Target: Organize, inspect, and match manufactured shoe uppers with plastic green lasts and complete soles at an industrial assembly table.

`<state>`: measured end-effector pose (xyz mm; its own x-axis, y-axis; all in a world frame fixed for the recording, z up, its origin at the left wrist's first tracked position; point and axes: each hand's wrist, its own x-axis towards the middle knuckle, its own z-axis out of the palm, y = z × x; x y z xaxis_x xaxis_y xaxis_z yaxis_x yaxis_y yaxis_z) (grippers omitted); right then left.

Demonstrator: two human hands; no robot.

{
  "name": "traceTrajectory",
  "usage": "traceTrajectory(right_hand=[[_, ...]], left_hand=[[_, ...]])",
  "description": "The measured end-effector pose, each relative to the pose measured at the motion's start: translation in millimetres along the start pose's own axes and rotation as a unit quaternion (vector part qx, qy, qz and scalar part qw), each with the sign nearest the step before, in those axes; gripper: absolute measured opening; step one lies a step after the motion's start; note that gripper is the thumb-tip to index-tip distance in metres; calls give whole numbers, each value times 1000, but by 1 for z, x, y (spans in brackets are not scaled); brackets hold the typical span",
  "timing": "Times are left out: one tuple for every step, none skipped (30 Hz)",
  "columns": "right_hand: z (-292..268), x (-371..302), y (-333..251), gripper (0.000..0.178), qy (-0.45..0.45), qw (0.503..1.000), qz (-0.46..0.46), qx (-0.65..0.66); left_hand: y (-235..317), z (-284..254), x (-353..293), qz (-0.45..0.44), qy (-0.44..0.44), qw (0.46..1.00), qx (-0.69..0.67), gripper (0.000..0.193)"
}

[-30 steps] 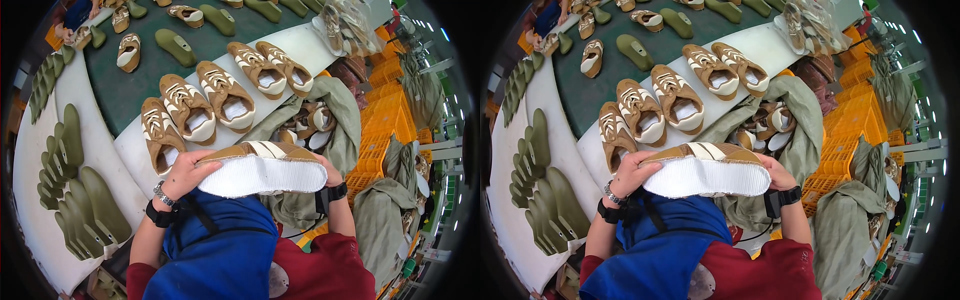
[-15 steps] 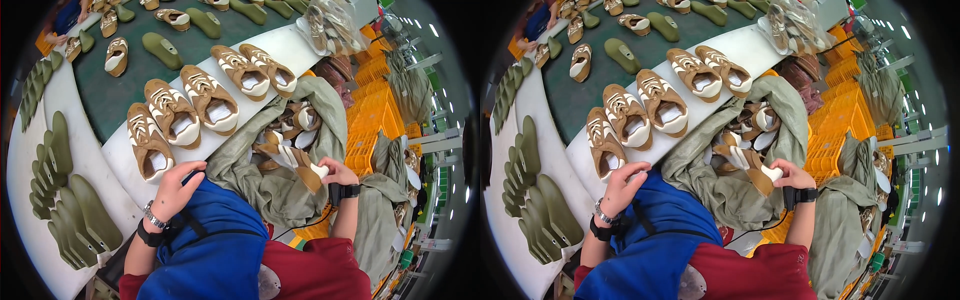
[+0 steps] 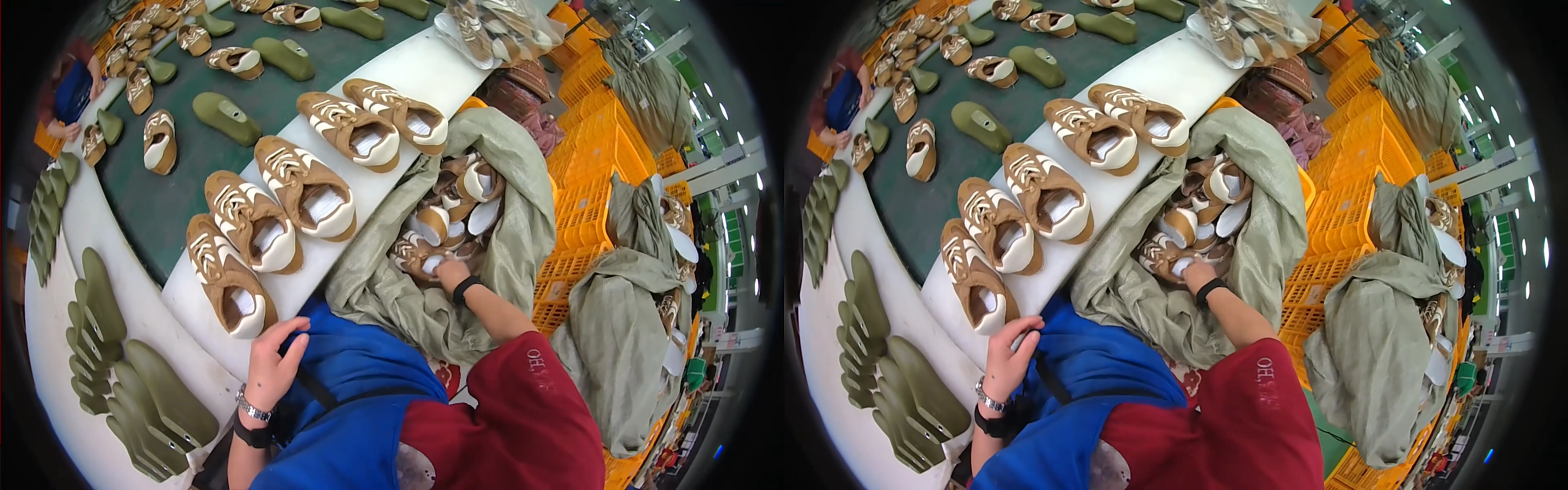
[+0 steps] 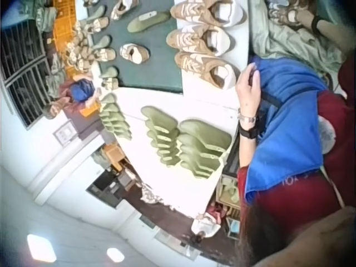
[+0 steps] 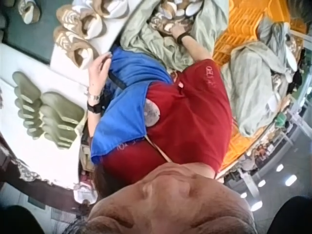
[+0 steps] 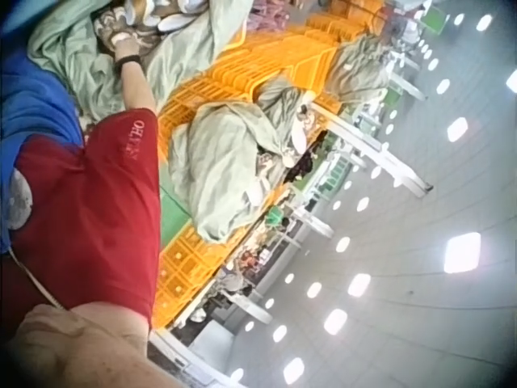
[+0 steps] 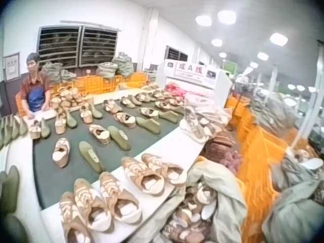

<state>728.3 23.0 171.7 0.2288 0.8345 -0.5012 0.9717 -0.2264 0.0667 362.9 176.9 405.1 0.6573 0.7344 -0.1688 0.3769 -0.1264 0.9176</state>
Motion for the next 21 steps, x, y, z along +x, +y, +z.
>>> traceTrajectory(right_hand=[[9, 5, -2, 24, -64, 992, -9, 112], [-6, 5, -16, 29, -31, 960, -121, 250], [-10, 9, -25, 31, -39, 938, -144, 312], [-13, 10, -30, 33, -47, 912, -166, 372], [-23, 8, -28, 33, -45, 912, -162, 374], [-42, 7, -24, 28, -3, 928, -118, 354], [-64, 6, -18, 24, 37, 940, -74, 332], [-89, 7, -7, 21, 101, 937, 2, 334], [-104, 9, 10, 16, 234, 917, 90, 310], [-130, 10, 21, 19, 315, 846, 167, 396], [-142, 15, 36, 23, 451, 799, 185, 353], [-150, 18, 48, 27, 575, 735, 198, 301], [-140, 27, 61, 27, 577, 734, 200, 299], [-116, 39, 77, 29, 494, 777, 221, 321], [-96, 50, 85, 31, 406, 813, 238, 343], [-88, 58, 77, 34, 288, 815, 210, 456], [-110, 48, 32, 33, 290, 847, 154, 417], [-119, 33, 0, 30, 299, 868, 158, 364], [-132, 12, -28, 28, 305, 877, 127, 350], [-149, -12, -52, 27, 320, 862, 116, 376], [-157, -34, -66, 26, 331, 848, 95, 403]], left_hand=[[-5, 1, 0, -13, -8, 1000, -8, 22], [-8, 2, -4, -16, -9, 1000, -5, 22], [-9, 4, -4, -20, -23, 1000, 0, 22], [-9, 5, -3, -25, -37, 999, 5, 22], [-7, 5, -1, -25, -50, 998, 17, 23], [-3, 4, 1, -22, -54, 998, 19, 23], [0, 4, 3, -7, -53, 998, 32, 23], [2, 4, 4, 7, -51, 998, 45, 23], [1, 5, 5, 8, -53, 998, 44, 23], [0, 5, 3, 8, -53, 998, 46, 23], [1, 6, 4, 3, -57, 997, 46, 23], [1, 7, 4, -2, -60, 997, 45, 23], [2, 9, 6, 0, -62, 997, 45, 23], [5, 12, 8, 21, -65, 996, 51, 23], [7, 14, 9, 38, -66, 995, 59, 23], [6, 14, 8, 37, -64, 995, 60, 23], [2, 12, 5, 34, -50, 996, 63, 23], [3, 12, 4, 39, -47, 996, 63, 23], [3, 11, 3, 42, -41, 997, 58, 23], [3, 10, 4, 41, -36, 997, 60, 23], [3, 10, 5, 42, -41, 997, 50, 23]])
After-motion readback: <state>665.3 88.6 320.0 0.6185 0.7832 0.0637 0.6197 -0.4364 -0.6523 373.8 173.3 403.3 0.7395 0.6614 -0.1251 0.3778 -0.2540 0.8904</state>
